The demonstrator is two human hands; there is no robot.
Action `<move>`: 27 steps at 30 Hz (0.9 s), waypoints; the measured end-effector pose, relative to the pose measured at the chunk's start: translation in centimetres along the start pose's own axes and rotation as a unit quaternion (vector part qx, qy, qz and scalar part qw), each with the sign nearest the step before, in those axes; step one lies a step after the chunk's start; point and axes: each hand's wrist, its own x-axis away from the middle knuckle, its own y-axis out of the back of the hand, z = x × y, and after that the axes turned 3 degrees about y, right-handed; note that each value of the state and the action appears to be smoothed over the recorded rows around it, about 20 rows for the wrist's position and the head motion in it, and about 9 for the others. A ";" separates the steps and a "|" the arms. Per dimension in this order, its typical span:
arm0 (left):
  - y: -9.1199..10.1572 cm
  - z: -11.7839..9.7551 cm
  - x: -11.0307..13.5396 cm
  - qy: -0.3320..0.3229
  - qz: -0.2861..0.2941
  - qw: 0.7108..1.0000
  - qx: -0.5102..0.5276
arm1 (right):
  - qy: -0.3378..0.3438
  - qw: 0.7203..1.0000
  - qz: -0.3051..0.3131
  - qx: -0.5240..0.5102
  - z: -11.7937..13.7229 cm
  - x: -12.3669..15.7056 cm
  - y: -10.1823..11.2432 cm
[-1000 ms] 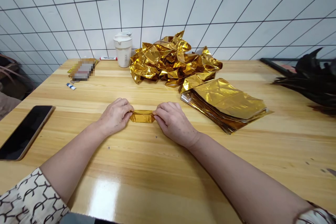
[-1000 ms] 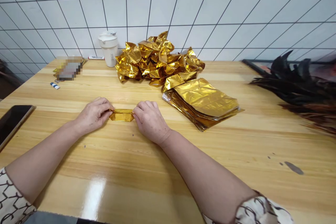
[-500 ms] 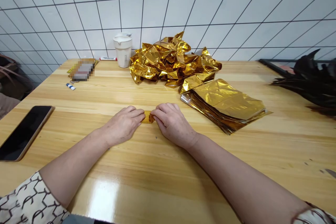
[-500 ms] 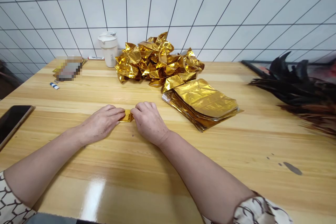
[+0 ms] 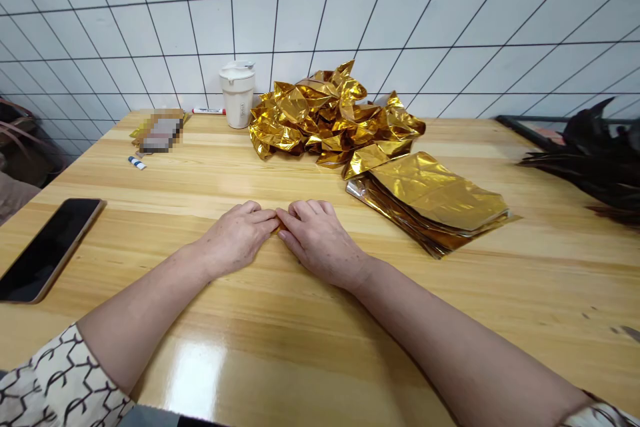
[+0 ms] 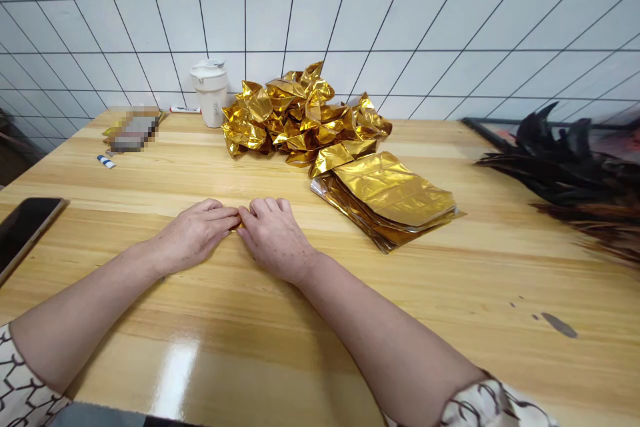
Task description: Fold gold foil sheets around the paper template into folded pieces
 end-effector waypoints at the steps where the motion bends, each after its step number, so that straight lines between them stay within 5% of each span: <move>1: 0.1 0.0 0.0 0.001 -0.001 1.000 -0.001 | 0.001 1.000 0.005 0.008 0.0 0.0 0.0; 27: 2.0 2.5 1.0 0.105 0.026 0.993 0.040 | -0.013 1.000 -0.001 0.008 -2.2 1.5 1.0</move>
